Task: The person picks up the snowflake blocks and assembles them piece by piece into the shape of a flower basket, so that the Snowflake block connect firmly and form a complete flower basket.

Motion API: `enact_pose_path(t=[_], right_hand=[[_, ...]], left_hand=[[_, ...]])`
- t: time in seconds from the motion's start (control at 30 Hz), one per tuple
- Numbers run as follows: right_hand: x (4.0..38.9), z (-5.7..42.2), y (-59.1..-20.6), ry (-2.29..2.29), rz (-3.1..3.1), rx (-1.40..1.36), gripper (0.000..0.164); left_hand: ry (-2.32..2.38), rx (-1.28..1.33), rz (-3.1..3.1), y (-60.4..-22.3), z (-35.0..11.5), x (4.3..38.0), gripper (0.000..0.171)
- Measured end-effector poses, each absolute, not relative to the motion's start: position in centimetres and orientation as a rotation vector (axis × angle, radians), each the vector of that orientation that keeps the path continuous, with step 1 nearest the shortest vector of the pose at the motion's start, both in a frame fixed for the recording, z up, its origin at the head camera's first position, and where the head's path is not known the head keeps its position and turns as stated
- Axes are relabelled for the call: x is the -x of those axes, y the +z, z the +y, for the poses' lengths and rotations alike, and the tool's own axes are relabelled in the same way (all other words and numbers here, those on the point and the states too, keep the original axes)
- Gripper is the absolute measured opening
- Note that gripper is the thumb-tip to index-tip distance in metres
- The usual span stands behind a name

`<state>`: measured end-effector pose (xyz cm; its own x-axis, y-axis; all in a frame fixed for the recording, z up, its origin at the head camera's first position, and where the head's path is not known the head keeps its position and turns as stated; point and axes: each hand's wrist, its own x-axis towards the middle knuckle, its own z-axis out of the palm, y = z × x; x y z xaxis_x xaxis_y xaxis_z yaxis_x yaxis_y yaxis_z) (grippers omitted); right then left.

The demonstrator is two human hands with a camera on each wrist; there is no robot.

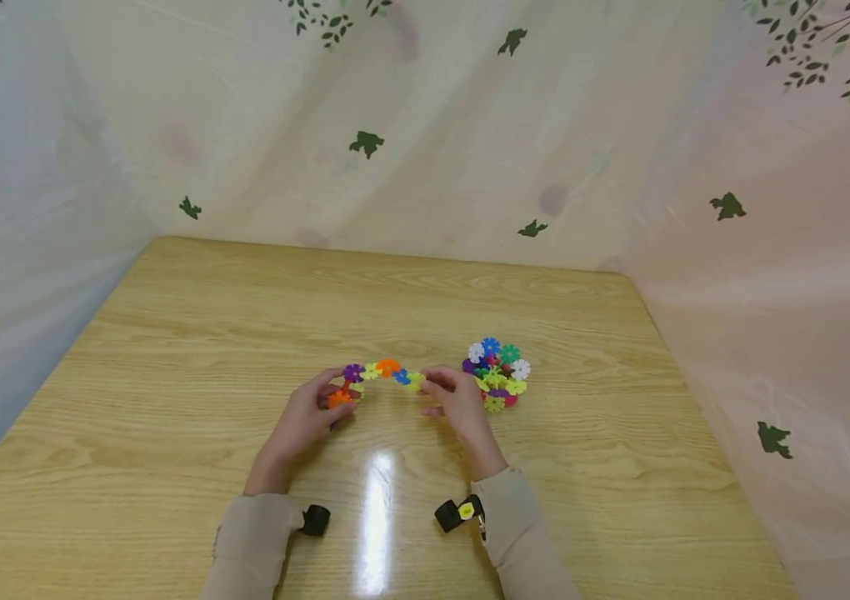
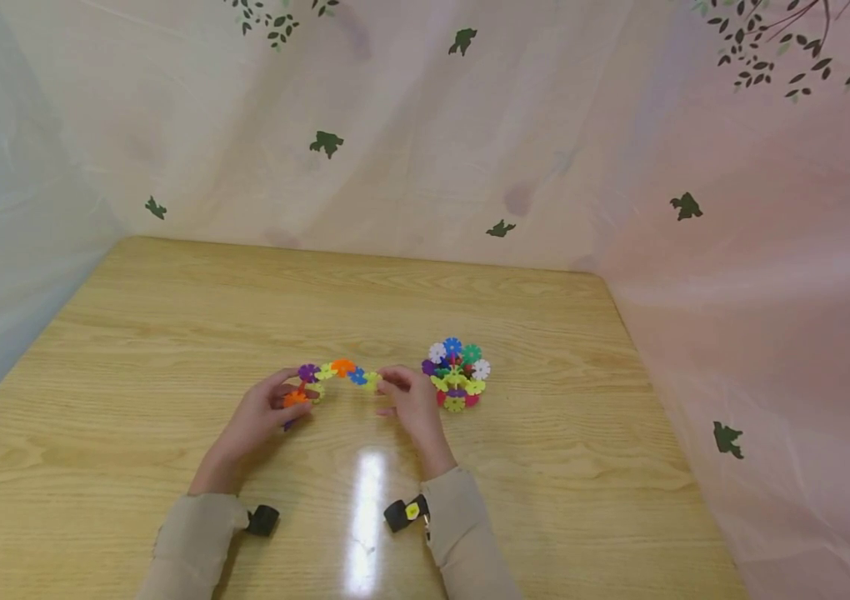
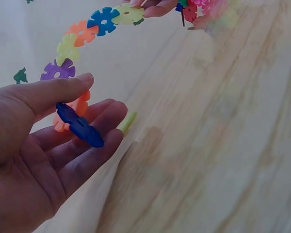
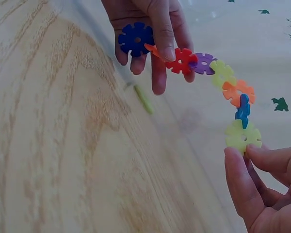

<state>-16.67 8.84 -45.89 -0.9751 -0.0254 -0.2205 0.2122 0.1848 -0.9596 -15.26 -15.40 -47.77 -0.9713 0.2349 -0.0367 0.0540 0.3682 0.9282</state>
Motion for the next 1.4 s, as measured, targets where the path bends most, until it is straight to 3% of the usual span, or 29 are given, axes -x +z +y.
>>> enact_pose_path(t=[0.57, 1.4], right_hand=[[16.55, 8.73, -46.22, -1.988, 2.128, -0.253, 0.022], [16.57, 9.17, -46.26, -2.069, 2.061, -0.255, 0.022]], left_hand=[[1.938, -0.202, 2.180, -48.39, -15.56, 15.47, 0.044], [1.743, -0.057, 2.458, -47.64, -15.65, 15.45, 0.047]])
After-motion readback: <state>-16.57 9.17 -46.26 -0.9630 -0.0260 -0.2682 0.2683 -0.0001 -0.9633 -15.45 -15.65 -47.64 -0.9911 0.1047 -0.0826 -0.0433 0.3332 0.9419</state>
